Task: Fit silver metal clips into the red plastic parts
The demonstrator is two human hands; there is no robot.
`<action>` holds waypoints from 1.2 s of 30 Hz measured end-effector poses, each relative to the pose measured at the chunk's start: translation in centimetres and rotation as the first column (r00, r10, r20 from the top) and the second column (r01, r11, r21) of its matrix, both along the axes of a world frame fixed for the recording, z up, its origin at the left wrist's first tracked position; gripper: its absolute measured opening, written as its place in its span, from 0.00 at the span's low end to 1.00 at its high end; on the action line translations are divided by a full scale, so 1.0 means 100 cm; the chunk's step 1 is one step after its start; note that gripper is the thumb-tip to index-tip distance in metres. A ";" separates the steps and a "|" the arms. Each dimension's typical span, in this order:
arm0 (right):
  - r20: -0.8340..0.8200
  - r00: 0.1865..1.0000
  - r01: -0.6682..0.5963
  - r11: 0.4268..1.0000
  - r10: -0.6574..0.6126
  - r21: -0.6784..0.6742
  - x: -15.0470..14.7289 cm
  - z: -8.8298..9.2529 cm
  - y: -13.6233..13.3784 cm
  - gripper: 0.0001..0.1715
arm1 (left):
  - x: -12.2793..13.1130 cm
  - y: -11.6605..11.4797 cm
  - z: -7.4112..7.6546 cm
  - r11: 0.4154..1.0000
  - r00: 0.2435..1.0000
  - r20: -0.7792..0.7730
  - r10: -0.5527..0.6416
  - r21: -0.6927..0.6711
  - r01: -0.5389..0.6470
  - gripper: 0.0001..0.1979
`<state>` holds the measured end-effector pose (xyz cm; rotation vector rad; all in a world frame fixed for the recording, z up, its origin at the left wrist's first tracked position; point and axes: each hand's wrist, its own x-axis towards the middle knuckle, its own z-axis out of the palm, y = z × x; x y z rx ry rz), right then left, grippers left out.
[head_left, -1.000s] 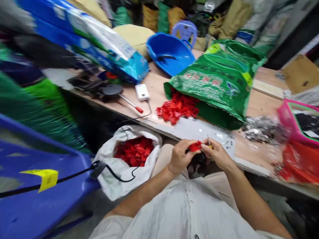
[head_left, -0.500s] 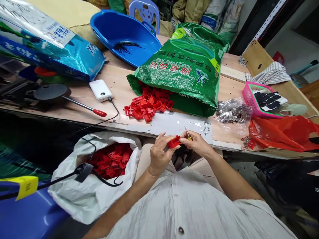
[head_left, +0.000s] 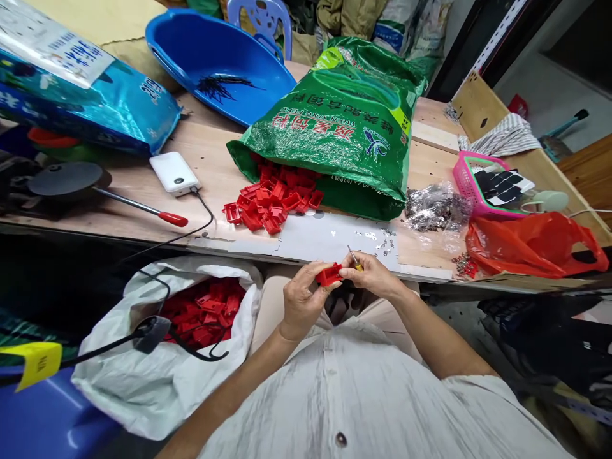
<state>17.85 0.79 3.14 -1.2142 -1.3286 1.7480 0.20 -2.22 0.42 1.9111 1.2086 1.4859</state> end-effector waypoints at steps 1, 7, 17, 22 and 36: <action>-0.031 0.999 -0.011 1.000 0.010 -0.021 0.001 0.001 0.000 0.25 | -0.001 0.000 -0.001 1.000 1.000 0.018 0.001 -0.018 0.000 0.14; -0.078 0.997 -0.020 0.999 0.017 -0.039 0.005 0.004 -0.003 0.26 | -0.001 0.000 -0.006 0.998 0.998 0.065 -0.010 -0.054 0.013 0.14; -0.062 0.998 0.020 0.997 -0.025 -0.079 0.000 0.002 -0.012 0.25 | 0.001 -0.005 -0.003 0.997 0.997 0.022 -0.071 -0.036 0.072 0.15; -0.111 0.993 0.031 0.991 -0.045 -0.130 0.001 -0.006 -0.017 0.27 | 0.001 -0.005 -0.005 0.993 0.992 0.039 -0.121 0.000 0.121 0.15; -0.294 0.955 -0.032 0.975 -0.035 -0.219 -0.007 -0.015 -0.020 0.31 | -0.015 0.001 -0.031 0.877 0.862 0.472 -0.184 -0.317 0.361 0.15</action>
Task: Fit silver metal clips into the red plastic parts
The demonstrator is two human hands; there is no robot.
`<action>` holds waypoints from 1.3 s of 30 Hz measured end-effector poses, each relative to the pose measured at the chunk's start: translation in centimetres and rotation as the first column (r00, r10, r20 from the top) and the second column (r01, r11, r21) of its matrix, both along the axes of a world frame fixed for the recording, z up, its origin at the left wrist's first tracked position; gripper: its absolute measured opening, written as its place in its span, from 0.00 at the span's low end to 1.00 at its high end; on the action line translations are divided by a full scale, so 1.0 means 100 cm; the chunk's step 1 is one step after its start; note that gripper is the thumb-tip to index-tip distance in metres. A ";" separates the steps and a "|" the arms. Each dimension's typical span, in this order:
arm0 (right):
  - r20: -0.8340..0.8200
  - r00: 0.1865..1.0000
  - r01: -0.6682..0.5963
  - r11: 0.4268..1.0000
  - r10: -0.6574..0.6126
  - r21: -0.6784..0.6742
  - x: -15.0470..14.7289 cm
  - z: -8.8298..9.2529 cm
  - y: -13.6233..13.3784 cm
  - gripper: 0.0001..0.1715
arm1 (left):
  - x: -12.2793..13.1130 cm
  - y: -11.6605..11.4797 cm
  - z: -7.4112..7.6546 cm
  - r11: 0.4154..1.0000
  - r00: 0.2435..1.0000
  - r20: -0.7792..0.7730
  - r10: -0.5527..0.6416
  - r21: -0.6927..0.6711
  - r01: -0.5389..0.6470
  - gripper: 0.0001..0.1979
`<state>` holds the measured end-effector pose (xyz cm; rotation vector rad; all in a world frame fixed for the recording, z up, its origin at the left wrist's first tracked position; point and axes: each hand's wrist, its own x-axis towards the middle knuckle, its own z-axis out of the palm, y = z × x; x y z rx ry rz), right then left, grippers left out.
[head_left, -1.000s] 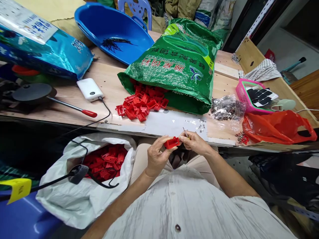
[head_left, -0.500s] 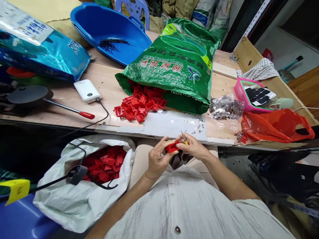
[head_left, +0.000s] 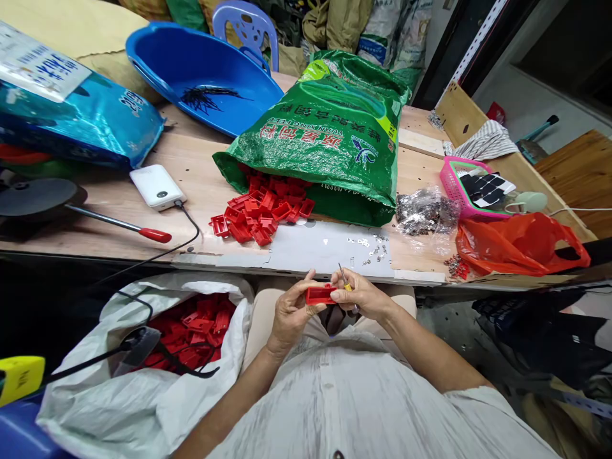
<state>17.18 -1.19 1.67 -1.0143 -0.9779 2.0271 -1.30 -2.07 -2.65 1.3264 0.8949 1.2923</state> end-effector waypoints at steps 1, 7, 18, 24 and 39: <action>0.033 0.999 -0.014 1.000 0.013 0.021 -0.002 0.001 0.004 0.31 | -0.001 0.001 -0.003 0.996 0.998 0.056 0.024 -0.092 -0.019 0.17; 0.595 0.782 -0.174 0.851 -0.186 0.496 0.001 0.004 0.062 0.12 | -0.002 0.012 0.000 0.930 0.899 0.361 0.249 -0.349 -0.117 0.21; 0.901 0.263 -0.498 0.751 -0.345 0.433 -0.015 -0.010 0.126 0.04 | -0.009 0.020 0.016 0.935 0.887 0.418 0.196 -0.354 -0.040 0.28; 0.796 0.485 -0.387 0.727 -0.362 0.567 -0.008 0.002 0.112 0.02 | -0.008 0.020 0.018 0.918 0.866 0.458 0.199 -0.396 -0.002 0.28; 0.523 0.812 -0.338 0.520 -0.260 0.784 -0.004 0.022 0.033 0.08 | 0.008 0.017 0.025 0.911 0.870 0.467 0.157 -0.409 0.056 0.24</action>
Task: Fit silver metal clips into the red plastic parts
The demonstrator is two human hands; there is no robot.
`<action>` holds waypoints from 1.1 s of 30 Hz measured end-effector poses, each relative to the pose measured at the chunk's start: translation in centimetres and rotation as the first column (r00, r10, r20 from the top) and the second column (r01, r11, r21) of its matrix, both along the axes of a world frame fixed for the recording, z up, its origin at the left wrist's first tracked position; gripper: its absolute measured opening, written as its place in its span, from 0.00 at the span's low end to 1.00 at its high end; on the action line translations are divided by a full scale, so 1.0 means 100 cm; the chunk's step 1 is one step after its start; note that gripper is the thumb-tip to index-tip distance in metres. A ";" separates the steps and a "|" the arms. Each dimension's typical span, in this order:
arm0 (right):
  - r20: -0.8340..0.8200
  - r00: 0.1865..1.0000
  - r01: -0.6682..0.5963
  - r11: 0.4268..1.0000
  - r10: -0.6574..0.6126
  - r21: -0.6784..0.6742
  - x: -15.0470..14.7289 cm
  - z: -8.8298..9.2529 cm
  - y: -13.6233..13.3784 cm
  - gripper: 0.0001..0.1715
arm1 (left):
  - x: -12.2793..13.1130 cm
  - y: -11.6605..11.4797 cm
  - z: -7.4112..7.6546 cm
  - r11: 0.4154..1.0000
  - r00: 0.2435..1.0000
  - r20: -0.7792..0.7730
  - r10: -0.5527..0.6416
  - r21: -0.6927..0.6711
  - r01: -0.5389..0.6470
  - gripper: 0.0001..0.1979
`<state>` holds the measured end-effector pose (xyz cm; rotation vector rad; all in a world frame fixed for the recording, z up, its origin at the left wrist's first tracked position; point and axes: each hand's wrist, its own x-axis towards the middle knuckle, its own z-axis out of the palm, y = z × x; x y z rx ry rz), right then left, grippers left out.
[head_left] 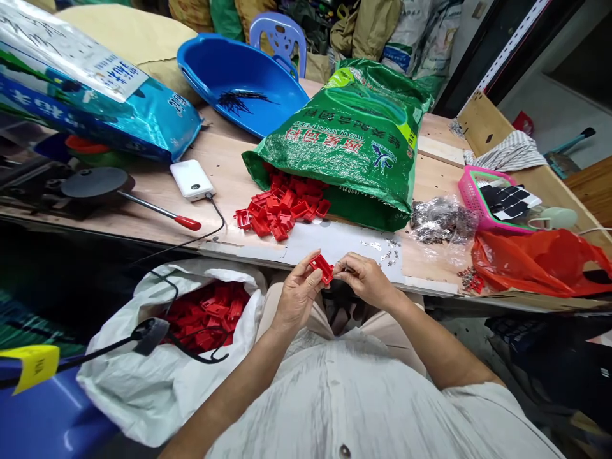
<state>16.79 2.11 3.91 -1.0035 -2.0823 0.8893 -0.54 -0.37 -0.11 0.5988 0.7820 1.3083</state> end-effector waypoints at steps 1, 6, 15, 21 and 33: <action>0.003 1.000 -0.016 1.000 0.016 0.014 0.001 -0.002 -0.001 0.08 | 0.000 -0.001 0.001 1.000 1.000 -0.010 -0.005 0.001 0.005 0.24; 0.010 0.999 -0.044 0.997 0.044 0.059 0.004 -0.008 -0.005 0.08 | 0.002 -0.003 0.006 0.999 0.997 -0.070 -0.031 0.020 0.032 0.23; 0.066 0.991 -0.118 0.992 0.115 0.042 0.008 -0.007 -0.006 0.09 | 0.000 -0.001 0.005 0.997 0.983 -0.174 -0.053 0.046 0.062 0.23; -0.047 0.998 -0.039 0.981 0.031 -0.192 0.012 -0.012 -0.003 0.08 | 0.000 0.000 -0.004 0.994 0.963 -0.266 -0.044 0.088 0.070 0.22; 0.242 0.956 0.168 0.986 -0.168 0.023 0.003 -0.043 0.010 0.17 | -0.021 0.042 -0.028 0.929 0.729 -0.671 0.134 0.341 0.142 0.19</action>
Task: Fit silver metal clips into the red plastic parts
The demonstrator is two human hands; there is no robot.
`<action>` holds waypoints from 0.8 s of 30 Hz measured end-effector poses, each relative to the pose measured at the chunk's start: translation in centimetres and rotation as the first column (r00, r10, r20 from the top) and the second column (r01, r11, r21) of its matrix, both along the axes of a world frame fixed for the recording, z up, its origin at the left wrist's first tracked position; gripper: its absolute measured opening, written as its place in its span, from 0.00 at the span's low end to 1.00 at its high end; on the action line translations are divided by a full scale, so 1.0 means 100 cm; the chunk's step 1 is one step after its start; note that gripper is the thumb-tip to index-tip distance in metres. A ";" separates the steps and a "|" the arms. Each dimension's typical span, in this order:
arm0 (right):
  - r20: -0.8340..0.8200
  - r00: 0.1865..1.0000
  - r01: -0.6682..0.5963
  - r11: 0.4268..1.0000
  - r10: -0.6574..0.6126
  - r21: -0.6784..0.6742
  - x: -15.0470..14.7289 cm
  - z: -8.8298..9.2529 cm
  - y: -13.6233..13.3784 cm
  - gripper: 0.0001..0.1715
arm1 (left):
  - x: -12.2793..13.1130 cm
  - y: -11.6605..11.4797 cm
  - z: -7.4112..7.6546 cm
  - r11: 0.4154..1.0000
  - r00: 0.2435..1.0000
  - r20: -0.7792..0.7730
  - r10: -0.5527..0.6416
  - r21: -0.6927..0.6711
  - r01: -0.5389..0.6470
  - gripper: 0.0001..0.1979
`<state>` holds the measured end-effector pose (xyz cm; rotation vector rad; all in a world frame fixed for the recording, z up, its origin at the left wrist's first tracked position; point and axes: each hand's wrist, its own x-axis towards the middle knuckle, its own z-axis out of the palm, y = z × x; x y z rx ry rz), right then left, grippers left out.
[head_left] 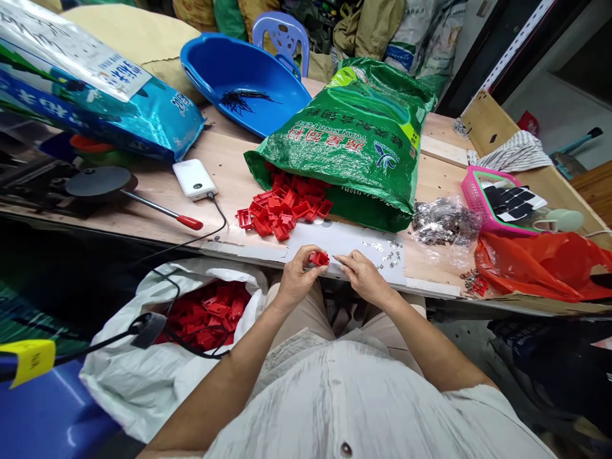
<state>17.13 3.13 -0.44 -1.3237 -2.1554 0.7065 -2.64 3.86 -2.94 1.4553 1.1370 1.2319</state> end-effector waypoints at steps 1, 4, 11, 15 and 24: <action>0.004 1.000 0.008 1.000 -0.008 0.007 -0.001 -0.001 0.001 0.17 | -0.002 0.003 -0.001 1.000 0.998 -0.056 -0.007 0.003 0.007 0.19; 0.025 1.000 0.019 1.000 -0.019 0.019 -0.002 0.000 0.003 0.14 | -0.006 0.010 -0.002 0.999 0.981 -0.185 -0.051 -0.016 0.049 0.19; 0.065 0.997 -0.034 0.999 0.033 0.006 -0.001 0.001 0.009 0.11 | -0.008 0.016 0.002 0.994 0.955 -0.273 -0.112 -0.031 0.108 0.20; 0.081 0.995 -0.057 0.998 0.056 0.001 -0.003 0.001 0.010 0.11 | -0.009 0.016 0.005 0.994 0.954 -0.279 -0.109 -0.023 0.107 0.19; 0.257 0.966 -0.034 0.999 0.043 -0.041 -0.010 0.005 0.006 0.12 | -0.010 0.018 0.003 0.993 0.949 -0.291 -0.118 -0.012 0.119 0.17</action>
